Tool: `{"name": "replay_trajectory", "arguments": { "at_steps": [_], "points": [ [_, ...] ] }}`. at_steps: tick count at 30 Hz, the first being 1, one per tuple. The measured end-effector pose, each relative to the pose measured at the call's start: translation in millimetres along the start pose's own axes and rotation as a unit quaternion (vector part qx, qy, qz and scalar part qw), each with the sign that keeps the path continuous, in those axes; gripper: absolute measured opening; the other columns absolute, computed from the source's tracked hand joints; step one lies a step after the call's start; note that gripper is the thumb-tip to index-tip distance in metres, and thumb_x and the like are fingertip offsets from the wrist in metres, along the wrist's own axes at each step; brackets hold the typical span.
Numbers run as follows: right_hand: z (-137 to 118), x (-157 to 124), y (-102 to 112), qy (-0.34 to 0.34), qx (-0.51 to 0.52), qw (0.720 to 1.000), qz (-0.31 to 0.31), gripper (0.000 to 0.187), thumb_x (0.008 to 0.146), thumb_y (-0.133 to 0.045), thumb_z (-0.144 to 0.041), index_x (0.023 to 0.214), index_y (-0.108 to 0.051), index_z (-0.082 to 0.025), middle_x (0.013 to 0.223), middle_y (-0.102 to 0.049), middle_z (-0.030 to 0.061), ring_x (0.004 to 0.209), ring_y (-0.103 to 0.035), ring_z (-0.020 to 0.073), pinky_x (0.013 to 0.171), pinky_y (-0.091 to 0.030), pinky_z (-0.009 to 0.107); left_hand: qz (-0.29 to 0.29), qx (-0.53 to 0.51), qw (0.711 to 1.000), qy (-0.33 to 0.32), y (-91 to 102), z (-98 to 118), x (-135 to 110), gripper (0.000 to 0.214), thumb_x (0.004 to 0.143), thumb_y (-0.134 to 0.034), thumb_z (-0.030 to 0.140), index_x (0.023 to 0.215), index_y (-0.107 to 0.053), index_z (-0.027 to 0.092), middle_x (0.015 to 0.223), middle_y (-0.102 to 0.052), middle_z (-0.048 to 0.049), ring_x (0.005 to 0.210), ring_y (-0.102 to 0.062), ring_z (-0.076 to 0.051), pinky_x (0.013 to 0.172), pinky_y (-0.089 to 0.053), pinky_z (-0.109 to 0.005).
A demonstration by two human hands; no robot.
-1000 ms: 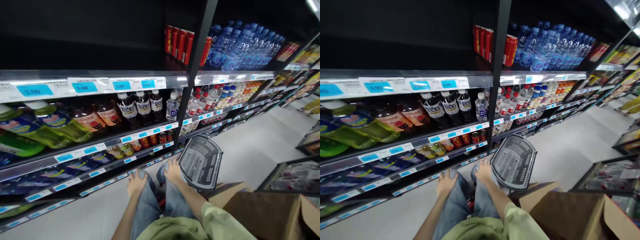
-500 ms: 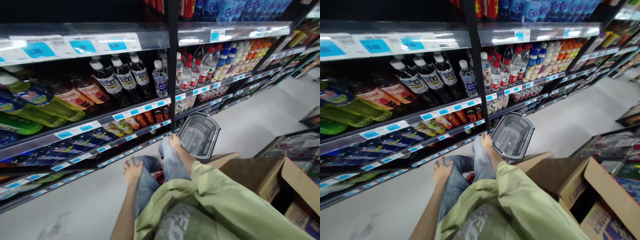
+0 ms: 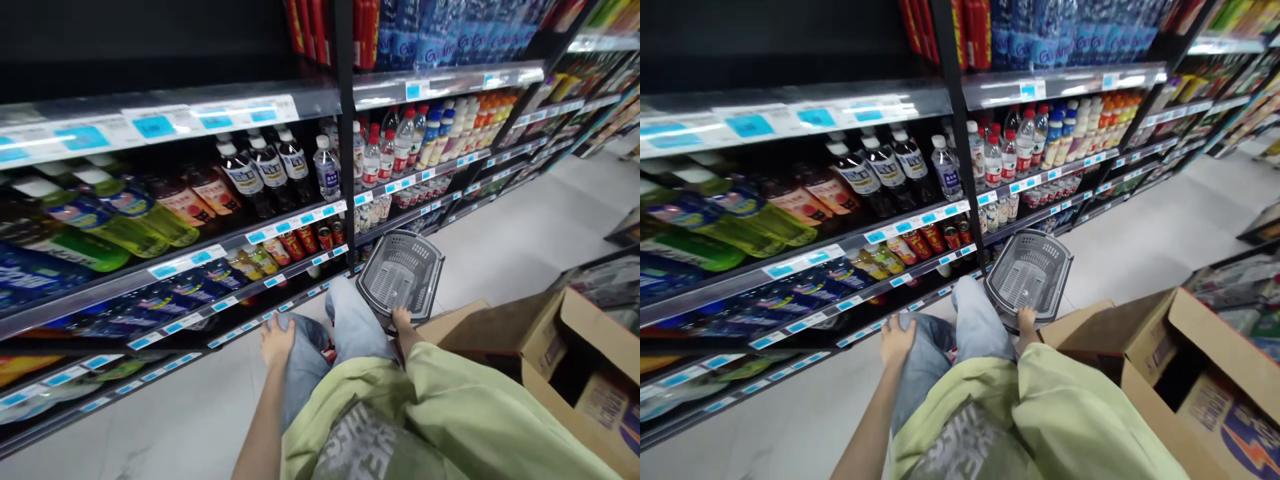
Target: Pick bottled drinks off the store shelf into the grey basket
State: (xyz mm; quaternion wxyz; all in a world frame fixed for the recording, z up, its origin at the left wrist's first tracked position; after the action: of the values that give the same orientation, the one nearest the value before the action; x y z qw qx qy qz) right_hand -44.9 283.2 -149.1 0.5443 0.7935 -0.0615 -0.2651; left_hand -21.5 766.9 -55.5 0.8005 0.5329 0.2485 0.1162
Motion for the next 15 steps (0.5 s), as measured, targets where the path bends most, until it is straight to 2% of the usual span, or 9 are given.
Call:
{"name": "replay_trajectory", "arguments": {
  "at_steps": [2, 4, 7, 10, 13, 15],
  "points": [
    [-5.3, 0.9, -15.4, 0.025, -0.053, 0.997, -0.047, 0.011, 0.099, -0.068, -0.021, 0.101, -0.078, -0.015, 0.107, -0.075, 0.0172, 0.105, -0.073, 0.0286, 0.096, -0.054, 0.047, 0.004, -0.001, 1.000, -0.006, -1.9, 4.5, -2.9, 0.075, 0.104, -0.042, 0.061, 0.167, -0.042, 0.020, 0.173, -0.035, -0.0223, 0.151, -0.047, -0.044, 0.119, -0.046, -0.058],
    [-13.8, 2.7, -28.0, 0.048, -0.092, 0.992, -0.078, 0.013, 0.094, -0.066, -0.015, 0.097, -0.079, -0.013, 0.104, -0.075, 0.0213, 0.106, -0.074, 0.0319, 0.097, -0.051, 0.050, 0.002, 0.003, 1.000, -0.009, -4.8, 7.9, -3.6, 0.074, 0.104, -0.043, 0.058, 0.167, -0.042, 0.020, 0.174, -0.034, -0.0221, 0.151, -0.047, -0.043, 0.118, -0.047, -0.057],
    [-27.0, 3.6, -44.9, 0.072, -0.125, 0.984, -0.104, 0.018, 0.092, -0.070, -0.020, 0.106, -0.079, -0.014, 0.115, -0.075, 0.0217, 0.116, -0.072, 0.0339, 0.104, -0.048, 0.049, 0.000, 0.010, 1.000, -0.011, -7.0, 8.5, -1.1, 0.073, 0.104, -0.043, 0.057, 0.167, -0.041, 0.020, 0.174, -0.033, -0.0221, 0.150, -0.048, -0.043, 0.118, -0.047, -0.058],
    [-37.5, 2.8, -59.4, 0.083, -0.136, 0.981, -0.112, 0.025, 0.097, -0.065, -0.028, 0.115, -0.077, -0.015, 0.127, -0.073, 0.0225, 0.125, -0.069, 0.0347, 0.108, -0.047, 0.049, -0.001, 0.010, 1.000, -0.006, -6.6, 2.8, 2.9, 0.073, 0.104, -0.043, 0.057, 0.168, -0.041, 0.022, 0.173, -0.035, -0.0215, 0.149, -0.049, -0.044, 0.116, -0.048, -0.059],
    [-42.9, 2.0, -66.6, 0.083, -0.130, 0.982, -0.106, 0.028, 0.101, -0.057, -0.027, 0.119, -0.075, -0.015, 0.132, -0.071, 0.0245, 0.130, -0.067, 0.0359, 0.109, -0.048, 0.051, 0.003, 0.011, 1.000, 0.001, -4.5, -5.3, 5.6, 0.073, 0.104, -0.042, 0.057, 0.168, -0.041, 0.022, 0.172, -0.037, -0.0216, 0.147, -0.050, -0.044, 0.115, -0.049, -0.058],
    [-45.0, 1.4, -66.1, 0.084, -0.122, 0.984, -0.101, 0.026, 0.100, -0.057, -0.027, 0.115, -0.075, -0.015, 0.131, -0.072, 0.0252, 0.130, -0.068, 0.0368, 0.108, -0.050, 0.052, 0.009, 0.010, 1.000, 0.006, -2.8, -10.0, 5.6, 0.073, 0.105, -0.042, 0.057, 0.167, -0.042, 0.020, 0.171, -0.038, -0.0224, 0.145, -0.051, -0.044, 0.114, -0.050, -0.058]
  ]
}}
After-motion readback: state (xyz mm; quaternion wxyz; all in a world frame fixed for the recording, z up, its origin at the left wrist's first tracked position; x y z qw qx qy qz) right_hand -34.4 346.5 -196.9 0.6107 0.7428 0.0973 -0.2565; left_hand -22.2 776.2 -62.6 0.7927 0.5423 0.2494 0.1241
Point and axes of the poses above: each hand's wrist, its own x-axis towards the middle knuckle, its own y-axis out of the back of the hand, z = x × y, the point moved 10 cm from there along x, towards the middle knuckle
